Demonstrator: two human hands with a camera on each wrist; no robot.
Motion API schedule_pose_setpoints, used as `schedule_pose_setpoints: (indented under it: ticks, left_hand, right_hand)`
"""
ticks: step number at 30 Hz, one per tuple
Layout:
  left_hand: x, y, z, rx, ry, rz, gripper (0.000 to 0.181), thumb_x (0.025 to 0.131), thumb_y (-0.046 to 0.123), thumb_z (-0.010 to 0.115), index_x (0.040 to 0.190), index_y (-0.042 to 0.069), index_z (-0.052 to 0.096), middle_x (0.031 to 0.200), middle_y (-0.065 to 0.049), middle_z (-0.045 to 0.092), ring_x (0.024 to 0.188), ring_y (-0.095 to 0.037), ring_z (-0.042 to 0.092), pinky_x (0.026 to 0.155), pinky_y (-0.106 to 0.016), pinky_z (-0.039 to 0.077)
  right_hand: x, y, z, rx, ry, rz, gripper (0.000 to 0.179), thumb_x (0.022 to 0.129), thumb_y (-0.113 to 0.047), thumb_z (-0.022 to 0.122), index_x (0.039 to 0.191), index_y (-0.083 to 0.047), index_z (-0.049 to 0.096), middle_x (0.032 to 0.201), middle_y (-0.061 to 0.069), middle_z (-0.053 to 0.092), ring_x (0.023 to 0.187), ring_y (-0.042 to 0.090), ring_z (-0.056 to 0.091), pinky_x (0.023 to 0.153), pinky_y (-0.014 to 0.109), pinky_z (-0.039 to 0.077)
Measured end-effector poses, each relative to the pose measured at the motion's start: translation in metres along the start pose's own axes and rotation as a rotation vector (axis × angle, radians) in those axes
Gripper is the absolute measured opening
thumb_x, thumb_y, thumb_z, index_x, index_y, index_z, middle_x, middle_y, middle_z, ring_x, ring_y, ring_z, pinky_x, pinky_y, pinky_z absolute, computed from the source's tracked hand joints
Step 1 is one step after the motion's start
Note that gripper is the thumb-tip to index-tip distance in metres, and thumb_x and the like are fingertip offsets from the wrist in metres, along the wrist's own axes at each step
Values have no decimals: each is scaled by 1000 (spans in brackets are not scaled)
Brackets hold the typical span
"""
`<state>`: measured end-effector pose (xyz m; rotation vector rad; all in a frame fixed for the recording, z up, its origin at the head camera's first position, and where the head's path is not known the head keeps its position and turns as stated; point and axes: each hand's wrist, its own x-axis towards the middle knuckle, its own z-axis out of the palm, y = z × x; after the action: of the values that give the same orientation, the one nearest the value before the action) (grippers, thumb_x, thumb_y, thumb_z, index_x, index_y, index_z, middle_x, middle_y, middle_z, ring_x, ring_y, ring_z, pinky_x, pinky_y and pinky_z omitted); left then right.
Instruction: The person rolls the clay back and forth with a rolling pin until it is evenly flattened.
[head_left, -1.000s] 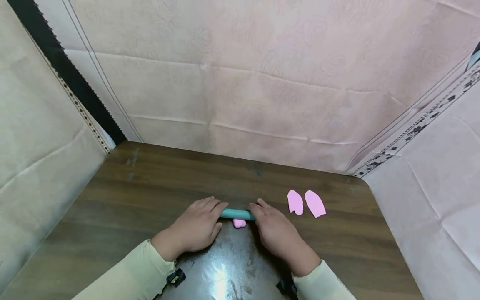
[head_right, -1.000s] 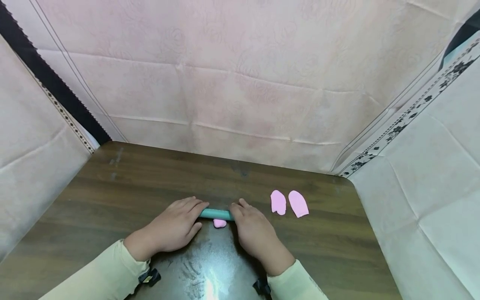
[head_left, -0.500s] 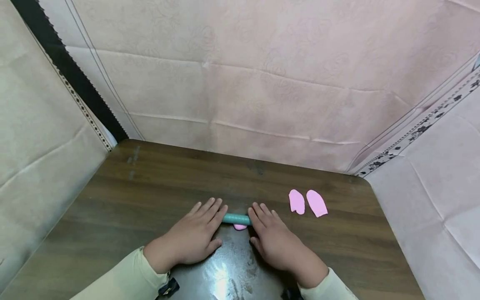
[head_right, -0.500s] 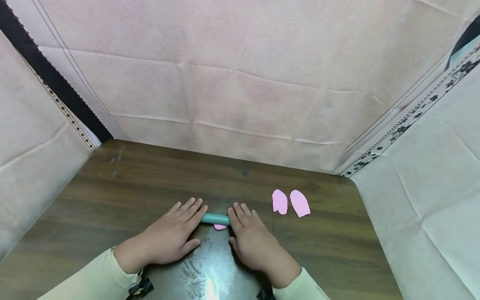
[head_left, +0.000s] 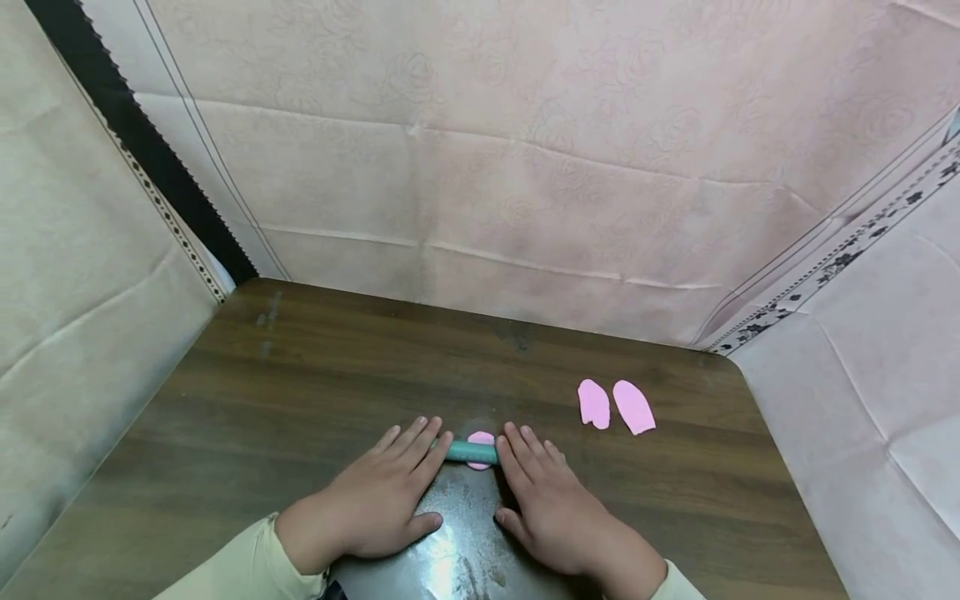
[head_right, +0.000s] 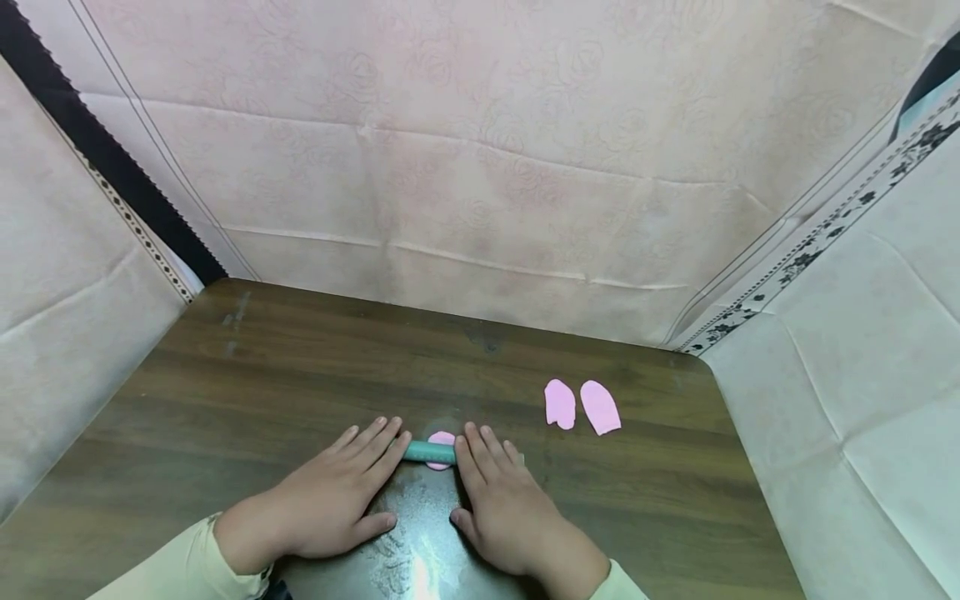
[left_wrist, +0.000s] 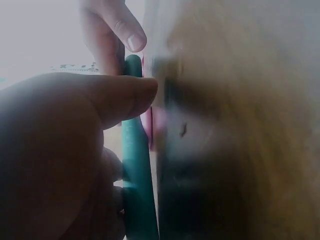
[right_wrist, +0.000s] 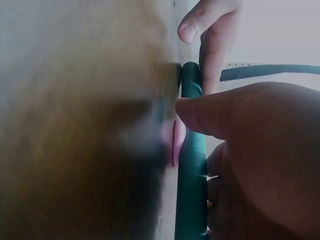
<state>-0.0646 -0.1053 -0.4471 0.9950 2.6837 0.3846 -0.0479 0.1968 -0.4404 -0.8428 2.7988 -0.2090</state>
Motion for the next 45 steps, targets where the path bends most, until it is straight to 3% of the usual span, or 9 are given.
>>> schedule_pose_setpoints:
  ticks: [5, 10, 17, 24, 29, 36, 41, 45]
  left_hand:
    - [-8, 7, -1, 21, -13, 4, 100, 108, 63, 65, 181, 10, 22, 190, -16, 12, 177, -37, 14, 139, -62, 27]
    - [-19, 13, -7, 22, -72, 0, 102, 105, 66, 68, 180, 11, 25, 190, -16, 12, 177, -37, 15, 137, -62, 30]
    - [-30, 22, -19, -24, -156, -1, 99, 105, 67, 68, 179, 12, 32, 190, -13, 14, 177, -35, 17, 137, -59, 32]
    - [-34, 29, -21, -92, -169, -5, 100, 103, 65, 73, 178, 11, 34, 189, -17, 14, 176, -39, 17, 135, -63, 34]
    - [-29, 27, -13, -180, -137, -21, 103, 104, 68, 70, 180, 14, 27, 190, -18, 5, 176, -42, 6, 135, -72, 26]
    - [-13, 13, 0, -238, -69, -32, 106, 105, 71, 65, 183, 18, 17, 190, -17, -1, 177, -42, -1, 136, -77, 12]
    - [4, 4, 12, -177, 24, -41, 105, 107, 75, 59, 183, 19, 13, 191, -16, 2, 177, -42, 1, 136, -78, 11]
    - [16, -1, 14, -146, 36, -62, 101, 109, 77, 52, 183, 22, 11, 191, -14, 3, 177, -41, 3, 137, -75, 10]
  right_hand:
    - [-9, -7, 0, 0, -10, 1, 87, 115, -48, 61, 181, -7, 20, 191, 13, 11, 177, 37, 16, 138, 63, 28]
    - [-18, -14, 2, -35, 1, -13, 85, 115, -48, 61, 179, -5, 25, 190, 15, 16, 176, 38, 20, 137, 62, 32]
    - [-32, -18, 10, -109, 43, -60, 84, 114, -53, 61, 177, -4, 32, 188, 17, 23, 173, 38, 29, 131, 58, 42]
    - [-37, -22, 12, -130, 100, -78, 83, 116, -57, 56, 175, -3, 36, 186, 19, 29, 169, 40, 36, 126, 56, 50]
    - [-31, -26, 12, -87, 67, -17, 86, 115, -57, 57, 177, -3, 32, 187, 19, 23, 172, 42, 29, 129, 60, 45]
    - [-12, -26, 6, -39, 5, 65, 90, 116, -59, 53, 180, -5, 21, 190, 17, 15, 176, 40, 18, 137, 63, 31]
    - [3, -18, 6, -44, 27, 90, 91, 115, -61, 52, 180, -5, 20, 190, 17, 15, 177, 39, 15, 138, 63, 26]
    - [13, -12, 7, -61, 40, 100, 91, 115, -61, 52, 180, -4, 21, 189, 17, 16, 176, 39, 16, 139, 63, 26]
